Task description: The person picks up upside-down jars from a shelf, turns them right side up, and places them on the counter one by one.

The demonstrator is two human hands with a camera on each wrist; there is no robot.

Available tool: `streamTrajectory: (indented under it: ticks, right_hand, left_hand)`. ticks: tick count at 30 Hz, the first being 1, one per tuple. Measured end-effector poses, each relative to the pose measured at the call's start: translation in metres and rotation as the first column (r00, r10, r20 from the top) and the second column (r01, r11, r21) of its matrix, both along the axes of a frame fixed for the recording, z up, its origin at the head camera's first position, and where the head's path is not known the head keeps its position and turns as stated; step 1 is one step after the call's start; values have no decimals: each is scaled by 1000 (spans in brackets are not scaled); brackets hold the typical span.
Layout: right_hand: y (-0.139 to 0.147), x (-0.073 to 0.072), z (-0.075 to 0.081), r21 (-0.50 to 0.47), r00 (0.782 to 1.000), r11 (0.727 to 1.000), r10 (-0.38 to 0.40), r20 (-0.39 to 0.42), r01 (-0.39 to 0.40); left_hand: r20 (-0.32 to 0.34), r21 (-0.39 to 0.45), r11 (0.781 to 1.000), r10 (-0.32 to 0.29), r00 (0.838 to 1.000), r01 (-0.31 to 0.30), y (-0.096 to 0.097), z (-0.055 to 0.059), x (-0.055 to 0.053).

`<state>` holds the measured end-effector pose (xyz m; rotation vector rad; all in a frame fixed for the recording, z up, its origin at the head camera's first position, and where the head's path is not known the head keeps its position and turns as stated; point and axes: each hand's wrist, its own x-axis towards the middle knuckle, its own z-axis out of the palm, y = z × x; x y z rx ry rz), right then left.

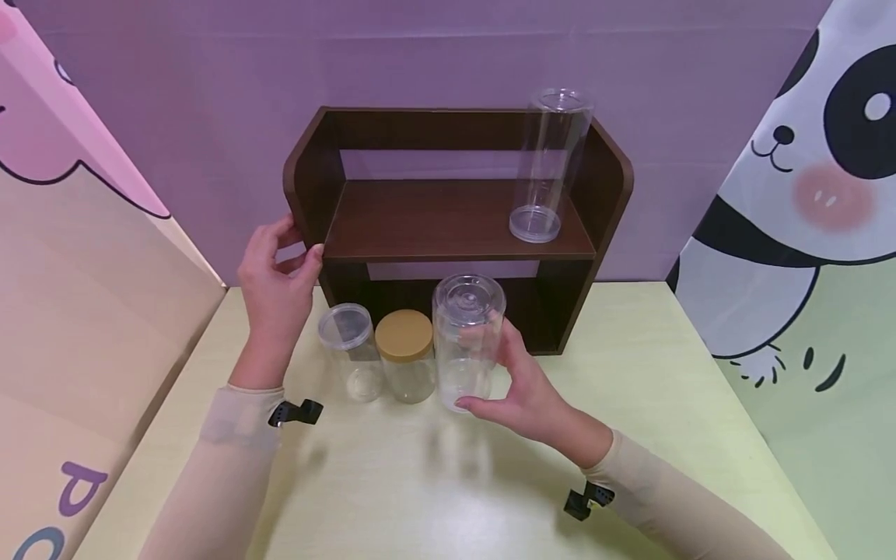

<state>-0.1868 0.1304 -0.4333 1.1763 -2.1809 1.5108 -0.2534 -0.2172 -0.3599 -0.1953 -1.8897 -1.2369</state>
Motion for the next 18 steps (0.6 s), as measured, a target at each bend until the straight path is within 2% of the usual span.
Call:
streamTrajectory:
  ticks: [3, 5, 7, 9, 10, 12, 14, 16, 18]
  right_hand:
    - [0, 2, -1, 8, 1000, 1000, -1, 29, 1]
    - [-1, 4, -2, 12, 999, 1000, -4, 40, 3]
    - [-1, 4, -3, 8, 999, 1000, -2, 48, 2]
    - [-2, 5, -5, 4, 999, 1000, 1, 50, -1]
    - [-2, 5, -6, -3, 999, 1000, 8, 50, -8]
    - [-3, 5, -9, -13, 998, 1000, 24, 53, -23]
    - [-5, 5, -11, -21, 997, 999, 44, 58, -43]
    - [-8, 6, -14, -26, 996, 998, 67, 62, -65]
    - [-10, 7, -17, -25, 995, 996, 85, 61, -84]
  left_hand:
    - [-23, 84, 996, -9, 1000, 11, 8, 4, 8]
    - [-72, 139, 990, -22, 997, 32, 16, 6, 15]
    - [-131, 148, 986, -53, 990, 72, 23, 8, 22]
    - [-157, 122, 981, -131, 979, 151, 32, 9, 30]
    - [-148, 97, 973, -195, 970, 210, 36, 10, 34]
    - [-73, 56, 933, -350, 934, 354, 46, 11, 44]
    - [54, 20, 874, -485, 873, 485, 57, 13, 54]
    - [193, -4, 812, -572, 797, 583, 68, 14, 64]
    - [295, -35, 768, -604, 741, 640, 77, 13, 71]
